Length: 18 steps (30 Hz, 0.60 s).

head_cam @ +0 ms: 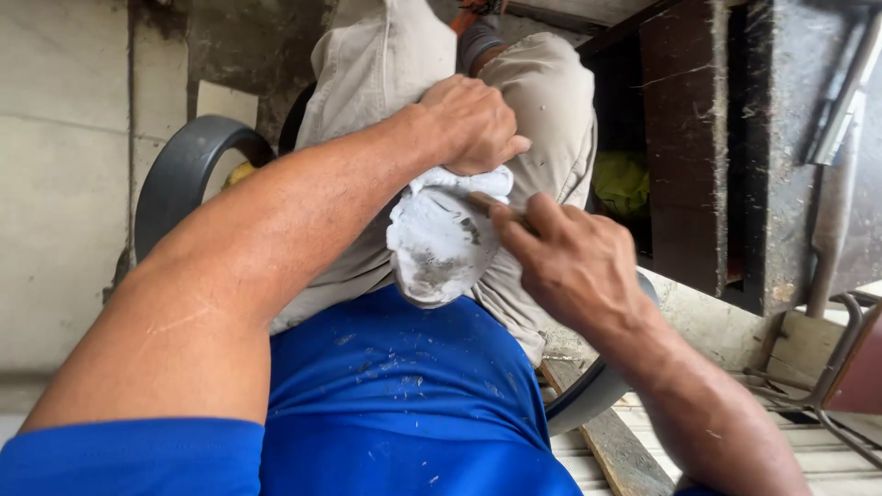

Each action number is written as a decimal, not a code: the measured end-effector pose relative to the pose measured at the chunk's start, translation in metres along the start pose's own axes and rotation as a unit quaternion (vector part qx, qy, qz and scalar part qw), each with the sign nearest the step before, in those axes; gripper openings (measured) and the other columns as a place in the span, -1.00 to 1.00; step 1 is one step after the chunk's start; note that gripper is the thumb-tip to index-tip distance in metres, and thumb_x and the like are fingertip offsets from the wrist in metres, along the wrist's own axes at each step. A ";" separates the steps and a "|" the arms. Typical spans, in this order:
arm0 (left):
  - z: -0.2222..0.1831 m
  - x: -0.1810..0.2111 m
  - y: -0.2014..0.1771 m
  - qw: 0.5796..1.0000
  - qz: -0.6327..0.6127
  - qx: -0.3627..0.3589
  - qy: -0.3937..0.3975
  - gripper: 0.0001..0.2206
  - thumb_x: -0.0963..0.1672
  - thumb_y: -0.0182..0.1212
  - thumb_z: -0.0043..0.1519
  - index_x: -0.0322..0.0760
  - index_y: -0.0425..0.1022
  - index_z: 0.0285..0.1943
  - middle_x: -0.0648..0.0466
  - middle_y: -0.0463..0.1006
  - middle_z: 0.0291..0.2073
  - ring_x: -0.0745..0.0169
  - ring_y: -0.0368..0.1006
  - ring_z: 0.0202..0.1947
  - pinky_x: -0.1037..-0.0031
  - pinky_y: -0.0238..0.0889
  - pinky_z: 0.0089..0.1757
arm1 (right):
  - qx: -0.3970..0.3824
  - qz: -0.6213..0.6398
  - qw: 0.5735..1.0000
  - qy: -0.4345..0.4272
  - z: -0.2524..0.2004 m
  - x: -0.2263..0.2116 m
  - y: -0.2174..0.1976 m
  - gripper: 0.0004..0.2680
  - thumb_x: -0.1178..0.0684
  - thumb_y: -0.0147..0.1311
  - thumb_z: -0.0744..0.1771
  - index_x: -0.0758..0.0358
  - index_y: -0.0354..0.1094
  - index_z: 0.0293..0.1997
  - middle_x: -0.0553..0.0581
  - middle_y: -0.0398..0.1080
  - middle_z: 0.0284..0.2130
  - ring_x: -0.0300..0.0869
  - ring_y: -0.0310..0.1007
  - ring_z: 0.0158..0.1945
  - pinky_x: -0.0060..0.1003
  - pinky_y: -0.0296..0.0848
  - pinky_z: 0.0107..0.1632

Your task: Scraping and prying the sole of a sneaker using a knife at a repair bench

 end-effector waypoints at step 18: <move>0.015 -0.003 -0.002 0.997 0.061 0.040 -0.002 -0.42 0.15 -0.34 0.50 -0.13 0.65 -0.05 -0.06 0.65 -0.08 -0.20 0.54 -0.02 0.06 0.30 -0.02 | 0.023 -0.003 0.999 0.030 -0.007 0.023 -0.003 -0.62 0.16 0.11 0.23 -0.16 0.41 0.15 -0.04 0.24 -0.42 -0.12 0.39 -0.52 -0.16 0.25 -0.72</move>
Point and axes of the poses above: each hand's wrist, its own z-axis towards the middle knuckle, its own y-axis out of the palm, x = y × z, the point moved 8 cm from there along z, towards the middle knuckle
